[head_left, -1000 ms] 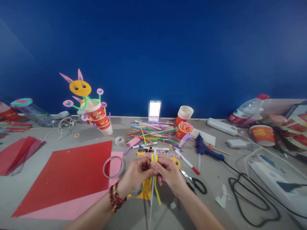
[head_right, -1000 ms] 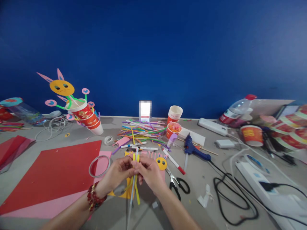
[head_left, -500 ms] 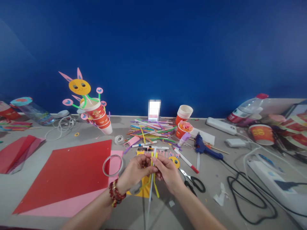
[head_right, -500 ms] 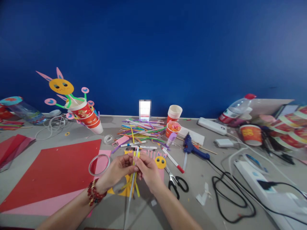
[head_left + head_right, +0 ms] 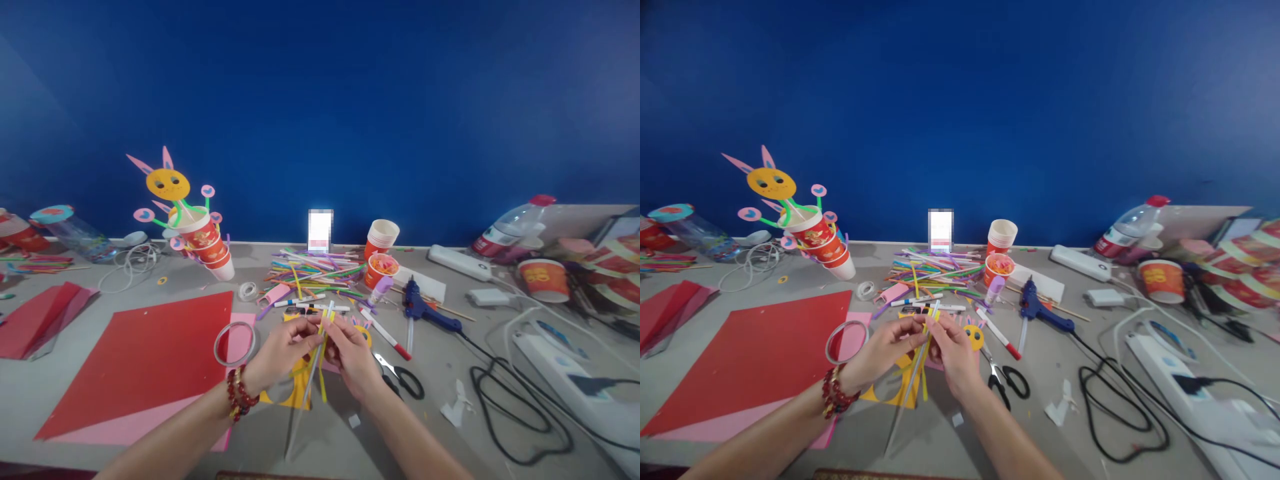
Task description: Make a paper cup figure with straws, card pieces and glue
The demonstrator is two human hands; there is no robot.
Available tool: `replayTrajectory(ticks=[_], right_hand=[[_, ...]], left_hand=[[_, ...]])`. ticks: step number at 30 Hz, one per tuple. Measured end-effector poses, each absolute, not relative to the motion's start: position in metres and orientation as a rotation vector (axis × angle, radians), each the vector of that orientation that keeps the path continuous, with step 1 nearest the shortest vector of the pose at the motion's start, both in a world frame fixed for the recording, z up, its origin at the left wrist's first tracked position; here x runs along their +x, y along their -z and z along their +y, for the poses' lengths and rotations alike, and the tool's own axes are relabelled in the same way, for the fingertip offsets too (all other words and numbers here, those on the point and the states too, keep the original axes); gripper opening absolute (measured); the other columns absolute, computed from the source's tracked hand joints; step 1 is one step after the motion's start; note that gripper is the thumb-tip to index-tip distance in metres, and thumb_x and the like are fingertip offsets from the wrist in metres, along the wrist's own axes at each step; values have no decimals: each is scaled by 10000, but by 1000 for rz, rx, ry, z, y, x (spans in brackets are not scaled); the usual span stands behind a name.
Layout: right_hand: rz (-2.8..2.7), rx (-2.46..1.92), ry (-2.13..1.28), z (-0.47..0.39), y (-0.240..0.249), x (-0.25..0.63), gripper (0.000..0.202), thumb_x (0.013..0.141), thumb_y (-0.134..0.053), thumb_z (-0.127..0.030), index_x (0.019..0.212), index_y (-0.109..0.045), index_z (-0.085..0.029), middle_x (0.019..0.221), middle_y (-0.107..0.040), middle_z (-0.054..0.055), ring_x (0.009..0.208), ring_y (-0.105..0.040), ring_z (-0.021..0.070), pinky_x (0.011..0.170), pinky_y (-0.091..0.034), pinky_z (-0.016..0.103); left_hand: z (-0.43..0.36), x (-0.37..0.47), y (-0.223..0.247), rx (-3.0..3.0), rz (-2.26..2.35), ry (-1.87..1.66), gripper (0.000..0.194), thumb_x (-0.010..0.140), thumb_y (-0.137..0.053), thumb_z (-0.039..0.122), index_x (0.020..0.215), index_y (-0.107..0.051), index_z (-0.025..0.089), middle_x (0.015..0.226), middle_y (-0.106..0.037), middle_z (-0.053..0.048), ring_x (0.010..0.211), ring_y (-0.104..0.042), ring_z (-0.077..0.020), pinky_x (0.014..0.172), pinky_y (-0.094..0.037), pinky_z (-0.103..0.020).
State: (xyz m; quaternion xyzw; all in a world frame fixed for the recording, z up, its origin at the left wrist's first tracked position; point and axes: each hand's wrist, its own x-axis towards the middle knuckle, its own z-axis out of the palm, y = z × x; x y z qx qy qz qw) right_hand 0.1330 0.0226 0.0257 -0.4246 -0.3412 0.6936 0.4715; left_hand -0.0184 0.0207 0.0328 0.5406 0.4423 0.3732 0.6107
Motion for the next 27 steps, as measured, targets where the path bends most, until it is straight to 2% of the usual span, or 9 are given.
replayTrajectory(ticks=[4,10,17,27], right_hand=[[-858,-1056,-1645,21,-26,135,394,692,-790,-552,838,-761,-187,543,-389,-72,459,-334,70,421,-178,197],[-824,-1082,-1685,20,-22,134,416,699,-778,-582,893,-767,-214,514,-309,-89,460,-239,77,403,-246,192],[-775,-1050,-1752,19,-18,133,469,707,-776,-580,1000,-763,-212,521,-299,-96,467,-221,70,396,-276,167],[-737,-1086,-1700,16,-14,129,404,707,-765,-590,881,-770,-225,509,-350,-85,459,-256,72,403,-316,169]], left_hand=[[20,-14,-36,1317,1030,-923,354,839,-671,506,796,-637,156,778,-636,-26,734,-566,-153,670,-438,-251],[15,-6,-35,1180,1044,-909,414,798,-681,573,785,-571,174,685,-533,32,564,-476,-96,522,-349,-216],[15,-5,-36,1146,1053,-926,431,778,-692,583,787,-578,168,689,-517,38,549,-459,-85,508,-357,-211],[14,-4,-31,1096,1049,-917,445,764,-710,582,853,-605,159,770,-558,12,619,-495,-93,517,-384,-196]])
